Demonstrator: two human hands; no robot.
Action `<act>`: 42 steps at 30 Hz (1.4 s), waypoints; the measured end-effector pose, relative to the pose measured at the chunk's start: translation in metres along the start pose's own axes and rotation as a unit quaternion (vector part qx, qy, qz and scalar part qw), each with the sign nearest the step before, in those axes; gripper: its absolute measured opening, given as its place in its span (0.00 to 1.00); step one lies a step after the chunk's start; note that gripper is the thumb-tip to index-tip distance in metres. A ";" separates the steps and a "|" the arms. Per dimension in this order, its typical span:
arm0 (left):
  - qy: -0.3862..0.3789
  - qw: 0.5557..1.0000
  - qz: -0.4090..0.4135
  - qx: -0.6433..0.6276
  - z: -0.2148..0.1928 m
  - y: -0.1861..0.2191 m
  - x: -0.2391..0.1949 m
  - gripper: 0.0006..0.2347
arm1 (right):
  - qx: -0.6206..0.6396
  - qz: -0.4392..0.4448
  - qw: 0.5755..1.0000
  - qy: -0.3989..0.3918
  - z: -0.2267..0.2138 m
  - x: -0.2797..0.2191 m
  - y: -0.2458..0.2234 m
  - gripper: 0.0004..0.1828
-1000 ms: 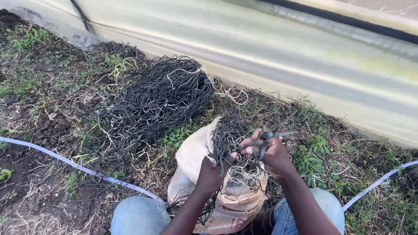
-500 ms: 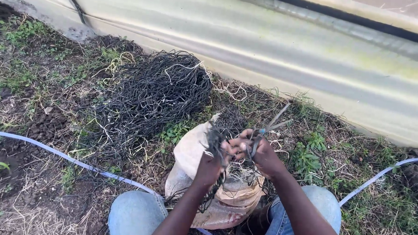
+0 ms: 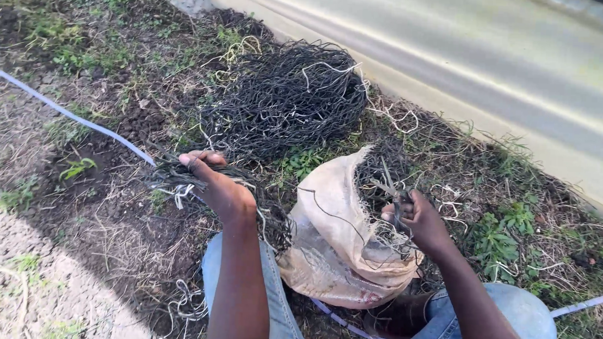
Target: Cutting and organizing black plastic netting or strings into a bag using scissors while sitting on the ground.
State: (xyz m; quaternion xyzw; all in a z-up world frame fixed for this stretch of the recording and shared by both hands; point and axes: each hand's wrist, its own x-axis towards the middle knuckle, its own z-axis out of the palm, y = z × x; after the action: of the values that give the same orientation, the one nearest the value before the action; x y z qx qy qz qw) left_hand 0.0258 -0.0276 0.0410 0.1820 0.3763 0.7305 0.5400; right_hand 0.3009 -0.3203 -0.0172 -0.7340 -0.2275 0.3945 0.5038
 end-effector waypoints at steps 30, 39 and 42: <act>-0.177 0.964 -0.196 -0.038 -0.009 0.004 -0.005 0.15 | -0.645 0.091 0.700 -0.294 0.152 -0.010 0.254 0.17; -0.296 0.904 -0.249 0.180 -0.006 -0.022 -0.038 0.24 | -0.718 0.108 0.686 0.044 -0.009 -0.022 0.035 0.20; -0.324 0.888 -0.256 0.205 0.007 -0.010 -0.059 0.22 | -0.688 0.042 0.684 0.237 -0.062 -0.023 -0.027 0.16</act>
State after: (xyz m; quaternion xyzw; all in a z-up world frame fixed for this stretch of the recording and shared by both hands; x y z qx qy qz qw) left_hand 0.0578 -0.0789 0.0467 0.4122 0.3554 0.3744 0.7507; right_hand 0.3388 -0.3611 0.0267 -0.9521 -0.2770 -0.0392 -0.1231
